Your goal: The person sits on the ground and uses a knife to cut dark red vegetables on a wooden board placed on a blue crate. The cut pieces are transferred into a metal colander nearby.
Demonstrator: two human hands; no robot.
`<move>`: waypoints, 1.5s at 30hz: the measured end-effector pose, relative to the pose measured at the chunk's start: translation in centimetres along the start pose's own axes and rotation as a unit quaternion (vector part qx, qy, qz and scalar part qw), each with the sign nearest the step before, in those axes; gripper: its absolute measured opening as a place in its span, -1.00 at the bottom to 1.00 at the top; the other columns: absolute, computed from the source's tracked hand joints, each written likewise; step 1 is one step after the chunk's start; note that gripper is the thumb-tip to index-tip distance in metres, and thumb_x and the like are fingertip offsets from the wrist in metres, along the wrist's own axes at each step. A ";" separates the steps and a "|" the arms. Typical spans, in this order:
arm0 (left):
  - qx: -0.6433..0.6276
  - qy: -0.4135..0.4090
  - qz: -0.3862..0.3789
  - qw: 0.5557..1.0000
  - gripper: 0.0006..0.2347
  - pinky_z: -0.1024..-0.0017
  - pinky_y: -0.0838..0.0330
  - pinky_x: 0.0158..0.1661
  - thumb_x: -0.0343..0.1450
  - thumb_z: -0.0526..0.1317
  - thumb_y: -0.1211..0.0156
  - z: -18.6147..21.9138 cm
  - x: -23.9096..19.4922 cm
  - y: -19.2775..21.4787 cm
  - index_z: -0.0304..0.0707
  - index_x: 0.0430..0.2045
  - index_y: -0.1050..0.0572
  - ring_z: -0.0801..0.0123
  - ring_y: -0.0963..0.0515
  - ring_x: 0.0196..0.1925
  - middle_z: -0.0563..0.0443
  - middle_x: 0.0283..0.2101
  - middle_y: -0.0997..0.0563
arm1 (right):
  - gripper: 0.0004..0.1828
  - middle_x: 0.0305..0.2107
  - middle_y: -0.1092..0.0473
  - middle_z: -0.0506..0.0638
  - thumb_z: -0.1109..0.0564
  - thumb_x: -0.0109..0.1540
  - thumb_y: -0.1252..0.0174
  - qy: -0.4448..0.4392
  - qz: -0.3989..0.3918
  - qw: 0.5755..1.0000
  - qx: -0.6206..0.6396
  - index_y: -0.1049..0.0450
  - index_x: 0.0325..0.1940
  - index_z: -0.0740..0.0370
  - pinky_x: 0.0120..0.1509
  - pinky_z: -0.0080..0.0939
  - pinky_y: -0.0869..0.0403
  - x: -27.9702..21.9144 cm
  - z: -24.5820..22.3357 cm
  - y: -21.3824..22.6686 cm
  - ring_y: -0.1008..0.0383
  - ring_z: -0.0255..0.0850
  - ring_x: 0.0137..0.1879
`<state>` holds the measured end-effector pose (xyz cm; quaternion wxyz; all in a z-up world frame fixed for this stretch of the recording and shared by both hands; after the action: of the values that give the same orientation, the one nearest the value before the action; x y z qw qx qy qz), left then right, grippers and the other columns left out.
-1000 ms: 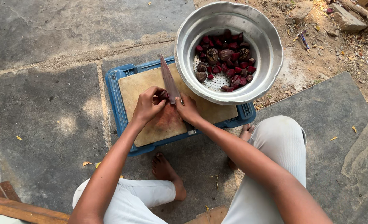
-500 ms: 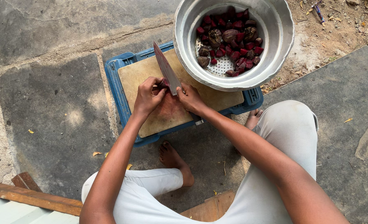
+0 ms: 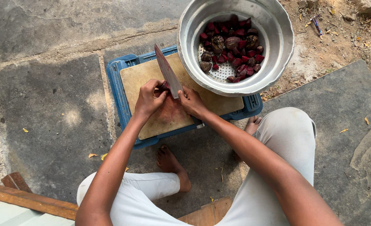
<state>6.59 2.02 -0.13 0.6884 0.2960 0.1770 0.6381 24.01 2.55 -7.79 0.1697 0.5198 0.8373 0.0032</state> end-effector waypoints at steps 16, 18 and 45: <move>0.008 0.016 0.005 1.000 -0.85 0.37 -0.70 -0.21 0.31 -0.41 -0.36 -0.3 0.4 0.0 -0.53 -0.34 -0.53 0.16 -0.73 -0.19 -0.25 -0.26 -0.66 | -0.66 -0.64 -0.20 -0.17 -0.03 0.47 0.17 -0.011 -0.038 0.995 0.087 -0.36 0.05 0.27 -0.64 -0.22 -0.33 -0.3 0.7 -0.1 -0.20 -0.37 -0.68; -0.002 0.013 0.011 1.000 -0.83 0.35 -0.69 -0.22 0.30 -0.42 -0.36 -0.3 0.3 0.1 -0.55 -0.33 -0.52 0.14 -0.73 -0.19 -0.27 -0.26 -0.66 | -0.66 -0.65 -0.18 -0.19 -0.03 0.45 0.17 -0.011 -0.029 0.995 0.093 -0.37 0.09 0.24 -0.65 -0.23 -0.32 -0.2 0.8 -0.1 -0.18 -0.38 -0.69; -0.074 0.035 -0.004 0.997 -0.82 0.39 -0.63 -0.09 0.31 -0.46 -0.36 -1.3 -0.1 0.2 -0.52 -0.26 -0.54 0.24 -0.72 -0.05 -0.16 -0.14 -0.63 | -0.71 -0.54 -0.46 0.18 0.05 0.39 0.08 -0.008 0.078 0.992 -0.102 -0.42 -0.20 0.33 -0.25 -0.05 -0.42 0.4 -0.1 -0.8 -0.50 -0.09 -0.40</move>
<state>5.66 2.11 -1.00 0.7046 0.2210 0.1545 0.6564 23.14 2.51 -7.98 0.2276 0.5637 0.7879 0.0981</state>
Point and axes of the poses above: each hand's wrist, its own x-axis towards the middle knuckle, its own y-axis out of the back of the hand, z = x × y, the point moved 5 cm from there along x, towards the middle knuckle
